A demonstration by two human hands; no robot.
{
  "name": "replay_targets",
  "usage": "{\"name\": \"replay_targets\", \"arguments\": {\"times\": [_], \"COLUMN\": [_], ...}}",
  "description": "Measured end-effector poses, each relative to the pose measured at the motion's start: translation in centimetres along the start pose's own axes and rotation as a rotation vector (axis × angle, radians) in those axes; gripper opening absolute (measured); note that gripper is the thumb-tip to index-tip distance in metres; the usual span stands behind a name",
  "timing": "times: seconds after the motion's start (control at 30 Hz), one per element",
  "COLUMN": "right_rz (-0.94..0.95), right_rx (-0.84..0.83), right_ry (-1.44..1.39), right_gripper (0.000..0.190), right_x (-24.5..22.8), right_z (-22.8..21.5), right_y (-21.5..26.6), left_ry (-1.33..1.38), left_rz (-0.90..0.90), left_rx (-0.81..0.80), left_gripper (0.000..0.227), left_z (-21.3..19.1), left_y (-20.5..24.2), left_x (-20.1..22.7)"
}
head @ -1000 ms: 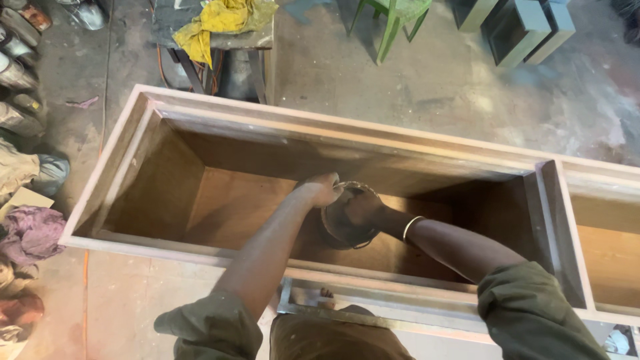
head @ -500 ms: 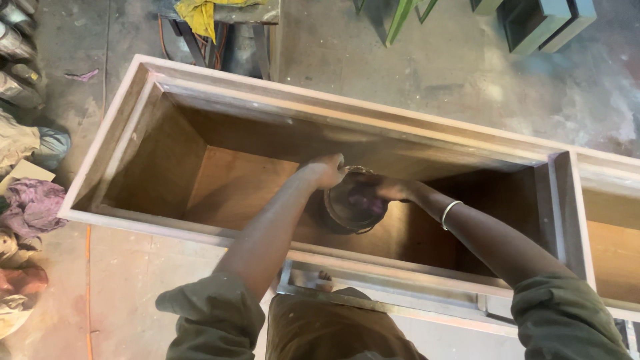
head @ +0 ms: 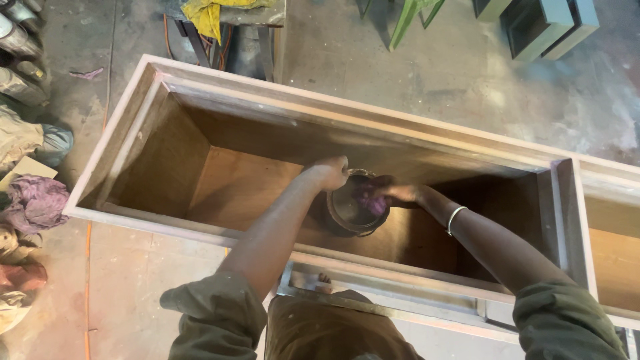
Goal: The person uses a spray gun to apply a light-colored finish to the interior of a wooden cabinet. They then retrieve a can of dark liquid and use a purple cloth to wipe the interior surfaces, applying a dark stain or finish.
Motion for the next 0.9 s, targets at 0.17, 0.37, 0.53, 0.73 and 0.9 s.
{"name": "replay_targets", "arguments": {"times": [0.17,0.37,0.53,0.73,0.9], "right_rz": [-0.013,0.035,-0.03,-0.309,0.133], "right_rx": [-0.069,0.084,0.036,0.056,0.192], "right_ry": [0.013,-0.012,-0.066,0.597,1.141], "right_gripper": [0.048,0.039,0.024,0.036,0.029], "right_x": [-3.2,-4.1,-3.9,-4.2,-3.0], "right_z": [1.4,2.1,4.1,6.2,5.9], "right_y": [0.8,0.9,0.2,-2.9,-3.9], "left_ry": [-0.024,-0.032,0.01,-0.011,-0.031], "left_rz": [0.013,0.056,0.028,0.016,0.05], "left_rx": [0.007,0.029,-0.005,-0.013,0.009], "left_gripper": [0.03,0.031,0.035,0.035,0.035], "left_z": [0.6,0.7,1.0,1.2,0.9], "left_y": [-0.3,-1.2,-1.0,-0.9,-1.9], "left_x": [0.0,0.0,-0.4,0.0,-0.4]}}
Point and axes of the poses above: each hand's wrist, its own y-axis away from the middle knuckle, its own z-axis out of the palm, x = y × z, the point moved 7 cm from there along -y, towards the middle knuckle, and after that the axes turned 5 degrees about -y, right-handed, at the moved point
